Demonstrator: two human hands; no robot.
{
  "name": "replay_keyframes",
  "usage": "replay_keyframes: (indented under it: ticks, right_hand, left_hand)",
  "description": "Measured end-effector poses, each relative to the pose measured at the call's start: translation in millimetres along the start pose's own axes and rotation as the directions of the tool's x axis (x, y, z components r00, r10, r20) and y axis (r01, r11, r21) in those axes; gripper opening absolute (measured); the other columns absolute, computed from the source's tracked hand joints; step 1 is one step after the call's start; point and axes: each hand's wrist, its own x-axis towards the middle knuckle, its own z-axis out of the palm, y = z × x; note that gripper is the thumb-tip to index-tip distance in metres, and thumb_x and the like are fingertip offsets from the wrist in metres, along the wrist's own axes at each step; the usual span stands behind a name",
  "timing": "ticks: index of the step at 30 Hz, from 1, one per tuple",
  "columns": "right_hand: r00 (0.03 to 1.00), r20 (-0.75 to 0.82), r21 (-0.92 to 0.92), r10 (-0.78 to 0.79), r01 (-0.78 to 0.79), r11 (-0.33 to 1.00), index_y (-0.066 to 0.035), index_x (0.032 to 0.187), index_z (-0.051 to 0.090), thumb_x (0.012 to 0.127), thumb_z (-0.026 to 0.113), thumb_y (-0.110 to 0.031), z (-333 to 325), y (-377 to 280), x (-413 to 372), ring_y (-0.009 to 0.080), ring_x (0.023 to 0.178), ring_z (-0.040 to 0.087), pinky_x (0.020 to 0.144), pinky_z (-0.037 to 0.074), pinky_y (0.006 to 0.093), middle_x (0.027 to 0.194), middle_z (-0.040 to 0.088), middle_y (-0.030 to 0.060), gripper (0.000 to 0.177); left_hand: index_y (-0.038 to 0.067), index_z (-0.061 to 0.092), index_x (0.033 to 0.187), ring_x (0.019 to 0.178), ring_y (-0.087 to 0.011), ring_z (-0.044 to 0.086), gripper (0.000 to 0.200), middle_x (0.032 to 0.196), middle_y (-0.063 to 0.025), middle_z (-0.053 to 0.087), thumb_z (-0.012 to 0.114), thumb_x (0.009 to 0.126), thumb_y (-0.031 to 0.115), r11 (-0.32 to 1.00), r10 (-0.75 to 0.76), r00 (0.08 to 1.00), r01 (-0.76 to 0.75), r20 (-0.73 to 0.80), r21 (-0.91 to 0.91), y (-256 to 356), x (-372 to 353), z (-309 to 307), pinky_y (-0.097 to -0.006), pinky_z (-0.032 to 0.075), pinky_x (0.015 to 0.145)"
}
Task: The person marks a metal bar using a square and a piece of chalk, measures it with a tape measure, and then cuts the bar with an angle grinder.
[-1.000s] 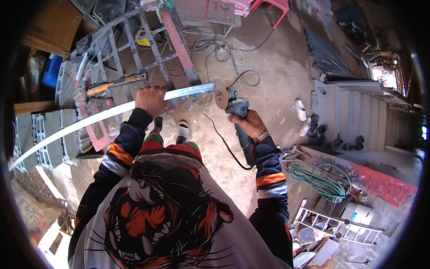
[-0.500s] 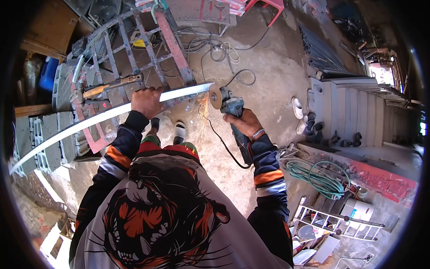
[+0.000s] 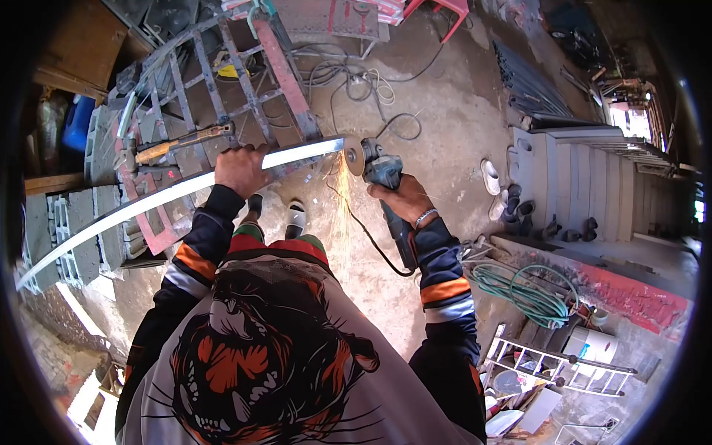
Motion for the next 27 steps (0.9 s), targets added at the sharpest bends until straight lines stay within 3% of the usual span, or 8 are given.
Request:
replay_keyframes:
  ticks: [14, 17, 20, 22, 24, 27]
  right_hand:
    - [1.000, -0.018, -0.007, 0.002, -0.002, 1.000, 0.001, 0.101, 0.072, 0.077, 0.076, -0.052, -3.2, -7.3, 2.5, 0.0299, 0.083, 0.070, 0.077, 0.053, 0.0393, 0.088, 0.073, 0.0172, 0.059]
    - [0.998, -0.007, 0.021, -0.062, 0.062, 0.998, -0.001, 0.102, 0.073, 0.077, 0.076, -0.052, -3.9, -8.4, -3.0, 0.0312, 0.086, 0.071, 0.078, 0.053, 0.0395, 0.090, 0.074, 0.0173, 0.057]
    - [1.000, 0.004, -0.100, 0.006, -0.005, 0.995, -0.003, 0.104, 0.073, 0.078, 0.075, -0.051, -2.0, -3.2, 0.1, 0.0327, 0.089, 0.071, 0.080, 0.053, 0.0400, 0.092, 0.074, 0.0179, 0.055]
    - [0.996, -0.045, -0.067, -0.074, 0.071, 0.995, 0.000, 0.093, 0.069, 0.084, 0.078, -0.034, 1.0, -3.2, -1.7, 0.0168, 0.057, 0.063, 0.056, 0.051, 0.0341, 0.071, 0.066, 0.0059, 0.036]
    - [0.996, -0.045, -0.092, -0.080, 0.075, 0.993, 0.000, 0.092, 0.069, 0.084, 0.078, -0.034, -0.2, -7.6, -4.6, 0.0173, 0.057, 0.064, 0.056, 0.052, 0.0343, 0.071, 0.066, 0.0064, 0.036]
    - [0.995, -0.044, -0.117, -0.085, 0.079, 0.990, 0.000, 0.090, 0.069, 0.084, 0.078, -0.035, -1.8, -7.6, -3.4, 0.0180, 0.058, 0.066, 0.056, 0.052, 0.0346, 0.071, 0.066, 0.0074, 0.037]
  left_hand:
    - [0.018, 0.067, 0.113, 0.082, -0.0293, 0.073, 0.046, 0.092, -0.0074, 0.073, 0.080, 0.072, 0.034, 1.000, -0.015, 1.000, 0.016, 0.025, -0.016, 0.0, 0.9, -0.6, -0.0426, 0.058, 0.070]
    - [0.017, 0.068, 0.113, 0.082, -0.0289, 0.073, 0.045, 0.092, -0.0072, 0.073, 0.080, 0.072, 0.033, 1.000, -0.019, 0.999, 0.020, 0.039, -0.016, -0.8, 2.2, 0.2, -0.0425, 0.058, 0.071]
    - [0.017, 0.068, 0.111, 0.082, -0.0285, 0.073, 0.043, 0.092, -0.0072, 0.073, 0.079, 0.073, 0.033, 1.000, -0.025, 0.998, 0.026, 0.050, -0.015, -0.6, 2.8, 0.7, -0.0424, 0.058, 0.071]
    - [0.017, 0.068, 0.111, 0.082, -0.0284, 0.073, 0.043, 0.092, -0.0072, 0.073, 0.079, 0.073, 0.033, 0.999, -0.032, 0.998, 0.033, 0.048, -0.020, -0.3, 2.2, -0.2, -0.0423, 0.058, 0.071]
    - [0.016, 0.068, 0.112, 0.080, -0.0281, 0.074, 0.036, 0.088, -0.0077, 0.072, 0.073, 0.079, 0.030, 1.000, 0.006, 1.000, -0.006, 0.024, -0.004, -0.7, 1.9, -2.1, -0.0415, 0.057, 0.068]
    - [0.016, 0.068, 0.113, 0.080, -0.0277, 0.074, 0.037, 0.088, -0.0075, 0.072, 0.073, 0.079, 0.031, 1.000, 0.017, 0.999, -0.017, 0.029, 0.005, -0.7, 1.2, -4.1, -0.0412, 0.057, 0.068]
